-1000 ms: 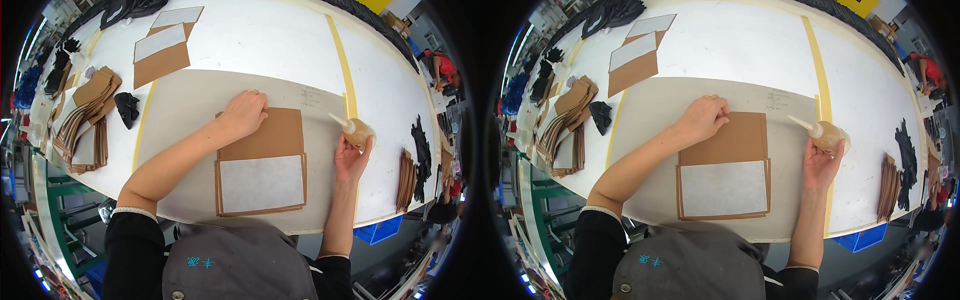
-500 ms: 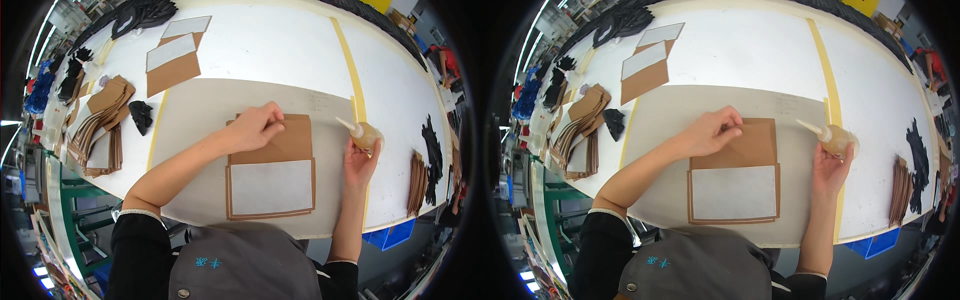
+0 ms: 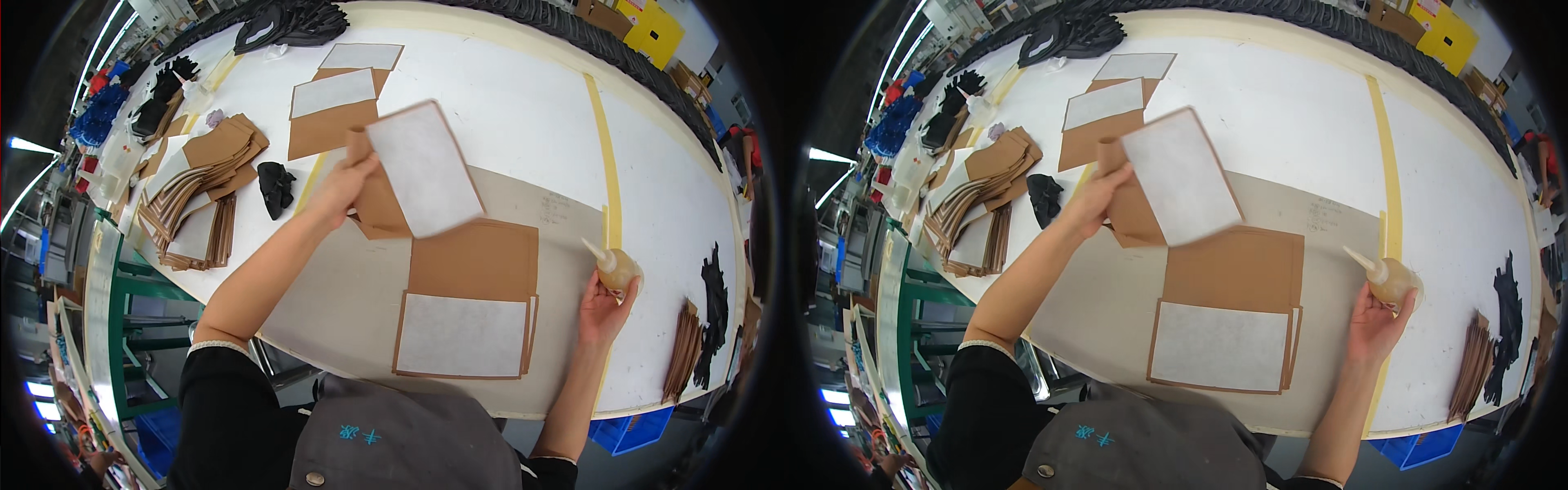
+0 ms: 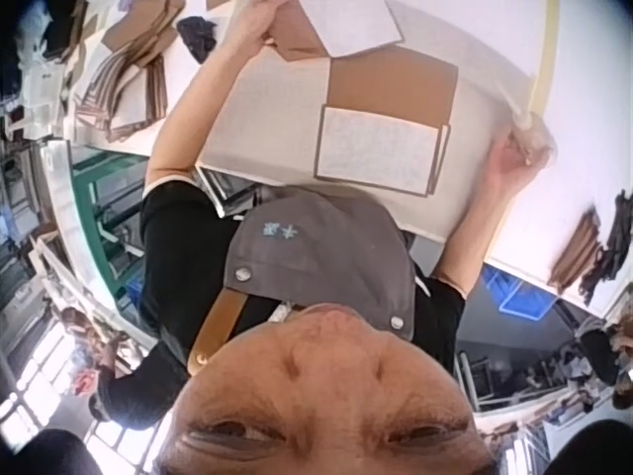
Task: The recorder is folding leather pieces and applying glue to the edges in a workshop setting.
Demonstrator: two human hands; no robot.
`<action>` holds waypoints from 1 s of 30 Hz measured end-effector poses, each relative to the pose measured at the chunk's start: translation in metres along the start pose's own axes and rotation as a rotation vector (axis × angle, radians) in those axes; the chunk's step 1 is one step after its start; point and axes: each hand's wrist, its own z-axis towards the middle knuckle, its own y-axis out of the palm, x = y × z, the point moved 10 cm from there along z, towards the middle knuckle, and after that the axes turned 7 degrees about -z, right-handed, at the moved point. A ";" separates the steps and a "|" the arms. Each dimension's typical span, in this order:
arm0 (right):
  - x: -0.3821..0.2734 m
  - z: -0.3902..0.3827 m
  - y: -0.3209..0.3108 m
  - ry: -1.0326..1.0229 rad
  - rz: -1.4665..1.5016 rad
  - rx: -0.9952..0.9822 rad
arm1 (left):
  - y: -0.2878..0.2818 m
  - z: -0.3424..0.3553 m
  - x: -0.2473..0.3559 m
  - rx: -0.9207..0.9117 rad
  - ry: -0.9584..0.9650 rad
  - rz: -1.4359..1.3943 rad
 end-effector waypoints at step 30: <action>-0.037 -0.091 -0.043 -0.179 -0.439 0.056 | -0.083 -0.138 0.000 0.351 0.752 0.387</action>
